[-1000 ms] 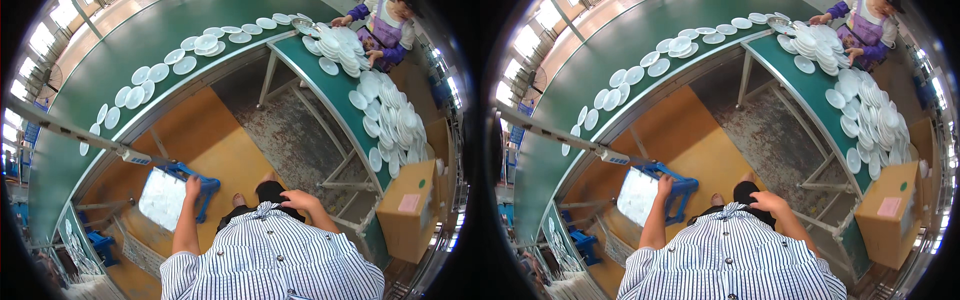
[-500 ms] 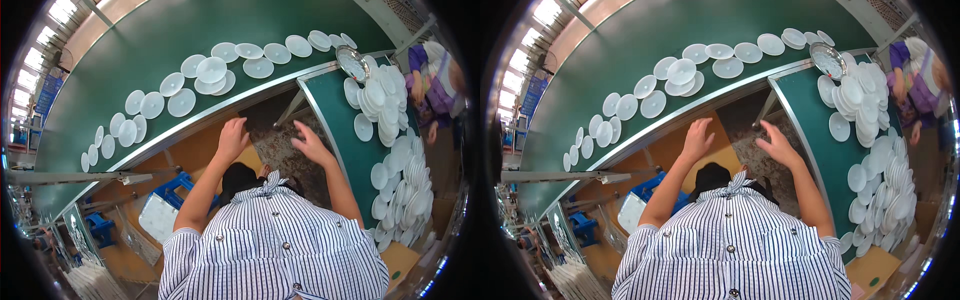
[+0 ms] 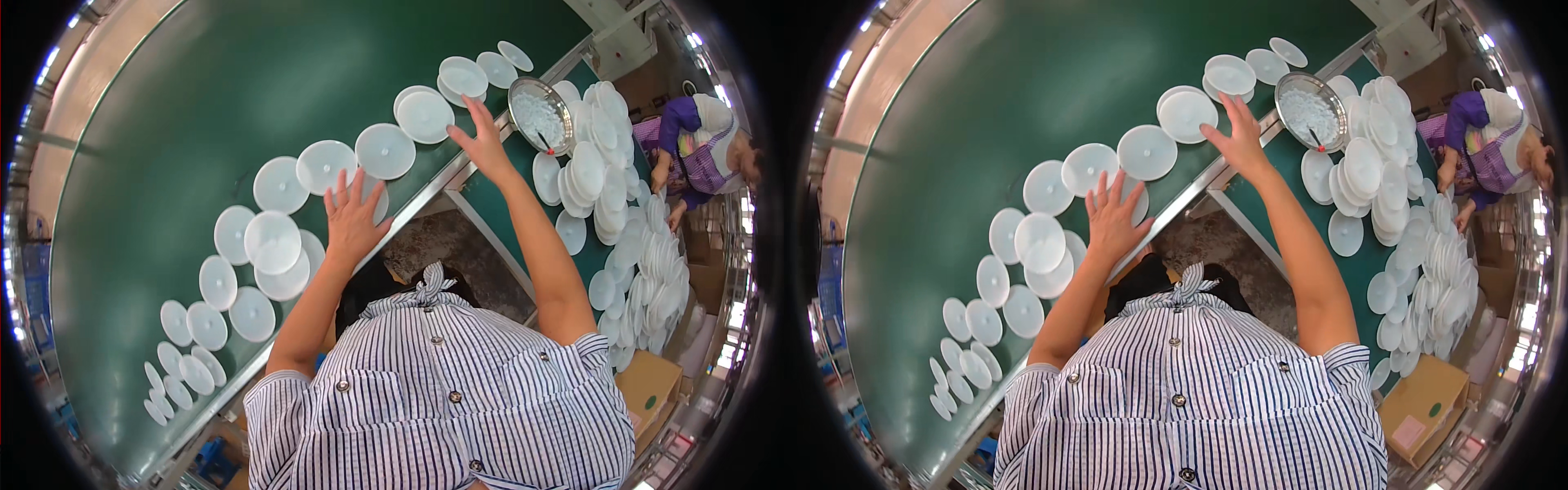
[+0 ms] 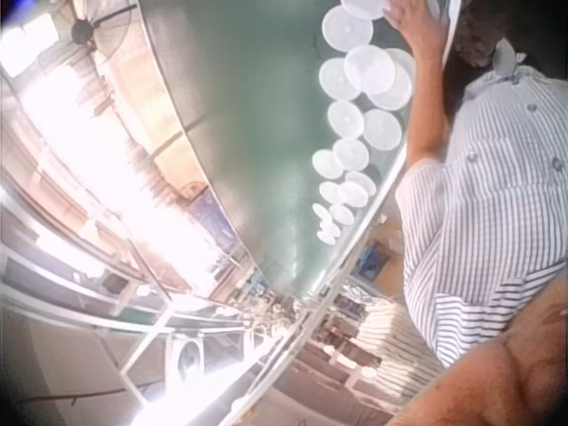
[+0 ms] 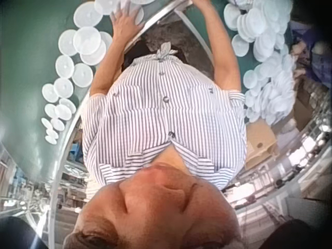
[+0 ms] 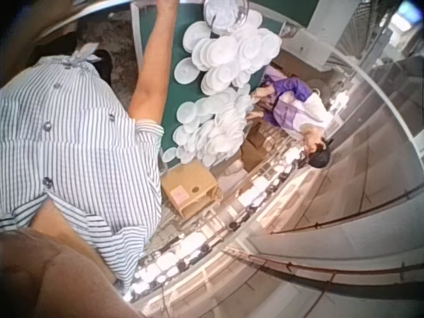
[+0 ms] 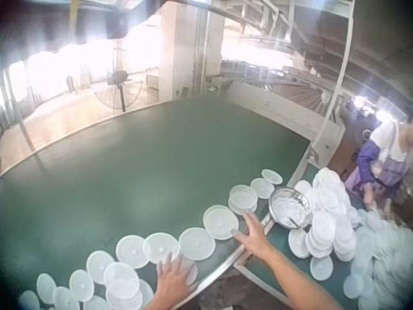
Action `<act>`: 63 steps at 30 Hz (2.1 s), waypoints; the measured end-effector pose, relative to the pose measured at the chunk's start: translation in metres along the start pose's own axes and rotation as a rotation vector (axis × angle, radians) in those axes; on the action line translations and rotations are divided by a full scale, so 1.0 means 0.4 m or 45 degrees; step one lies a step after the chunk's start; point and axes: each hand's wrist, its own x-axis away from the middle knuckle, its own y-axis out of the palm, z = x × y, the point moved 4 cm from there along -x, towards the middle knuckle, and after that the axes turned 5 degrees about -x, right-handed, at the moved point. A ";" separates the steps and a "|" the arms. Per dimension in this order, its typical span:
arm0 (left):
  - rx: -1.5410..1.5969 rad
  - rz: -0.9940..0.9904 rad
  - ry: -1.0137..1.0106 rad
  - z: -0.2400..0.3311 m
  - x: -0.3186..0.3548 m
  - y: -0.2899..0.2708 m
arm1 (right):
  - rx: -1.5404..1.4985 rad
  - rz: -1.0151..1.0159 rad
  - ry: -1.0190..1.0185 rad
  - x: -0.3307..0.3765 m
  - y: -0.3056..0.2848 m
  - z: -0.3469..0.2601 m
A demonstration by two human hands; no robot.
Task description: The person inserts small plastic pins into the center holes of white plastic discs on an assembly line by hand.
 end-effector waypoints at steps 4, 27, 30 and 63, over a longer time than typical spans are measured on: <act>-0.059 -0.166 -0.061 -0.053 0.001 0.022 | 0.486 -0.066 0.266 -0.114 0.013 0.089; 0.250 0.197 0.029 -0.130 -0.087 -0.139 | 0.765 0.310 0.161 0.021 -0.246 0.146; 0.392 0.139 0.331 0.023 -0.282 -0.028 | 0.880 0.244 0.445 0.029 -0.290 0.233; 1.189 -0.738 -0.082 0.338 -0.610 0.234 | 0.416 1.131 0.640 0.412 -0.595 0.153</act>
